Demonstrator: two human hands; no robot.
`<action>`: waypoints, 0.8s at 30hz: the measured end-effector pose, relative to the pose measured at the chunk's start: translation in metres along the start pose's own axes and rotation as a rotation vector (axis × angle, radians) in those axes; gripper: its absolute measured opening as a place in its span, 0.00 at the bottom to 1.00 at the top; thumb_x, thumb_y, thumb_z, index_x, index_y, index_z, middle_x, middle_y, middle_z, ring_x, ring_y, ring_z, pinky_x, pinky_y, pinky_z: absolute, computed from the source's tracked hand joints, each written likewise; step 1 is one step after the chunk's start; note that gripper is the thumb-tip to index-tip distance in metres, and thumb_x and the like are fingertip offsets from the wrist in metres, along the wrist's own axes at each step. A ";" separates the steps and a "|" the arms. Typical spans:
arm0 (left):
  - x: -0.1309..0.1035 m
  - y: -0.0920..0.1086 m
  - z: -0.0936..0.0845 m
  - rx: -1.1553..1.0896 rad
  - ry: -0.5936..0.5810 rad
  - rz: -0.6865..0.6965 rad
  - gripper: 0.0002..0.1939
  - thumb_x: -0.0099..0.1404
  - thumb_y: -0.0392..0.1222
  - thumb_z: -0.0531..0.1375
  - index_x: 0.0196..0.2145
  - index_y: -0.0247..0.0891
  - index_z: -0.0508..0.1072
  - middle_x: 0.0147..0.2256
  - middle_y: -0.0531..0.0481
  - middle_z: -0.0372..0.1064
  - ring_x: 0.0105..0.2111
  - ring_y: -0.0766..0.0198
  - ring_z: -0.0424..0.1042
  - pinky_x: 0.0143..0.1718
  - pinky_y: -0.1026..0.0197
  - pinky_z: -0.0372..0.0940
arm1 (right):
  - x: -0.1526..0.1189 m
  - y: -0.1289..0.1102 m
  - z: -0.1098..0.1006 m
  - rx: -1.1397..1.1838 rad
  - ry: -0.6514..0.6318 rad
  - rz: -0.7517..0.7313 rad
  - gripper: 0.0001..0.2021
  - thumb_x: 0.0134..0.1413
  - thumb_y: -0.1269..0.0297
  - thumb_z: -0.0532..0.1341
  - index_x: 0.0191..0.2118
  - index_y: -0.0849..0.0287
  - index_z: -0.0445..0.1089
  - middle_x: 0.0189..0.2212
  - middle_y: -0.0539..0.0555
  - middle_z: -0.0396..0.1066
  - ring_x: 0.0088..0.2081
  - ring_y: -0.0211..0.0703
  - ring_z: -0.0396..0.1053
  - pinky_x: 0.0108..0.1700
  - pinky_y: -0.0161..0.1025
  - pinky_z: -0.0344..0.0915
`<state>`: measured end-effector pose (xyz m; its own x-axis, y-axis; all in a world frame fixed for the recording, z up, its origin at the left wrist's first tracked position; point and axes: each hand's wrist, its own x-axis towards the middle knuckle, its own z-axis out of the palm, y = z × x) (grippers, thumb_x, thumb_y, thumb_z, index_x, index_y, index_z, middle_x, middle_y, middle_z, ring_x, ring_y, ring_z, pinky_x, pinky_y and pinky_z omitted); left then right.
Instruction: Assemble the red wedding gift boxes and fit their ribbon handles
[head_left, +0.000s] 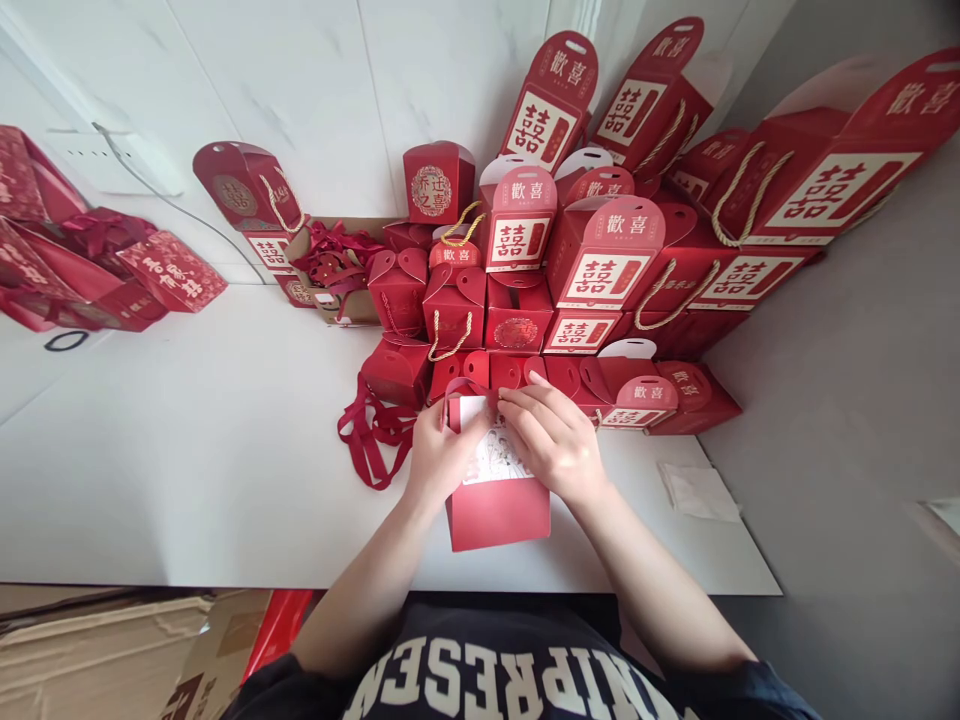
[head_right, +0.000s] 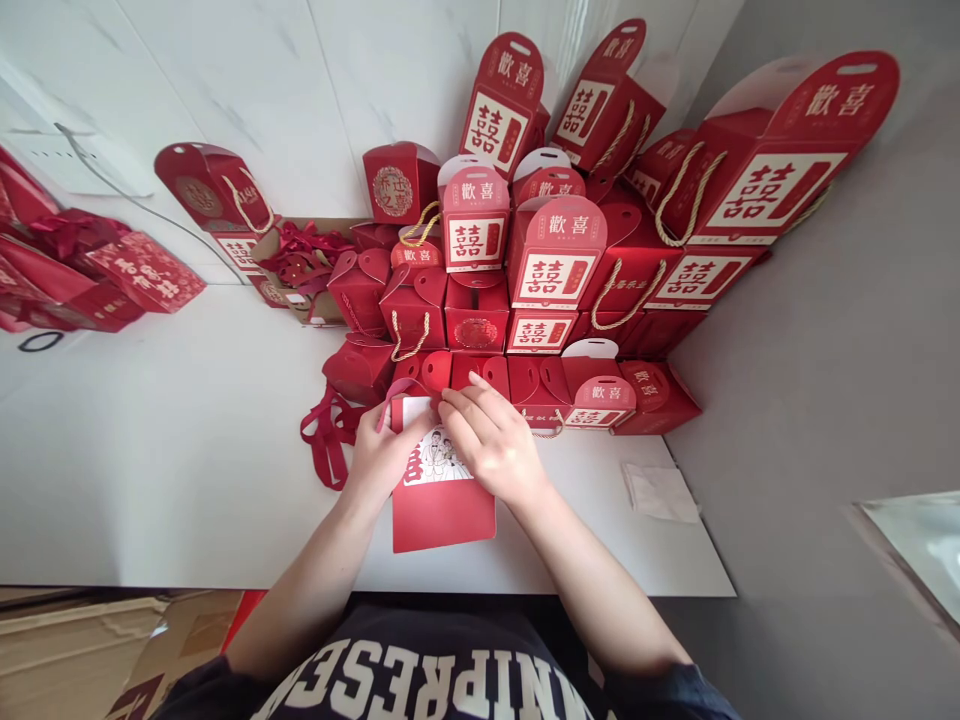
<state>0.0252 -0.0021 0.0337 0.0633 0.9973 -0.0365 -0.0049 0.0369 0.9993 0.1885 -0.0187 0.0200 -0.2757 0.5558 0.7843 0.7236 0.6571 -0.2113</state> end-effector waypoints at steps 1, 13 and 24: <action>-0.001 0.000 0.001 0.025 0.017 0.002 0.10 0.57 0.45 0.68 0.29 0.35 0.76 0.23 0.51 0.71 0.25 0.61 0.73 0.27 0.63 0.70 | -0.003 0.000 0.002 -0.017 0.007 -0.013 0.13 0.65 0.72 0.59 0.50 0.52 0.73 0.47 0.55 0.79 0.49 0.50 0.76 0.61 0.59 0.70; 0.002 -0.037 -0.018 0.070 -0.090 0.320 0.09 0.64 0.44 0.62 0.36 0.35 0.77 0.32 0.47 0.75 0.32 0.60 0.74 0.36 0.61 0.69 | -0.034 -0.024 0.017 -0.153 0.028 0.023 0.24 0.62 0.70 0.62 0.62 0.46 0.65 0.56 0.52 0.73 0.52 0.51 0.76 0.65 0.57 0.60; 0.000 -0.020 -0.028 0.288 -0.186 0.353 0.08 0.60 0.44 0.68 0.30 0.37 0.79 0.26 0.51 0.75 0.27 0.62 0.74 0.29 0.64 0.68 | -0.034 -0.038 0.002 0.054 0.128 0.231 0.22 0.60 0.75 0.60 0.58 0.51 0.65 0.48 0.56 0.78 0.45 0.49 0.75 0.47 0.48 0.65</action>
<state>-0.0023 -0.0014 0.0133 0.2850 0.9167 0.2802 0.2168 -0.3463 0.9127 0.1687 -0.0617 0.0005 -0.0221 0.6277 0.7781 0.7223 0.5482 -0.4217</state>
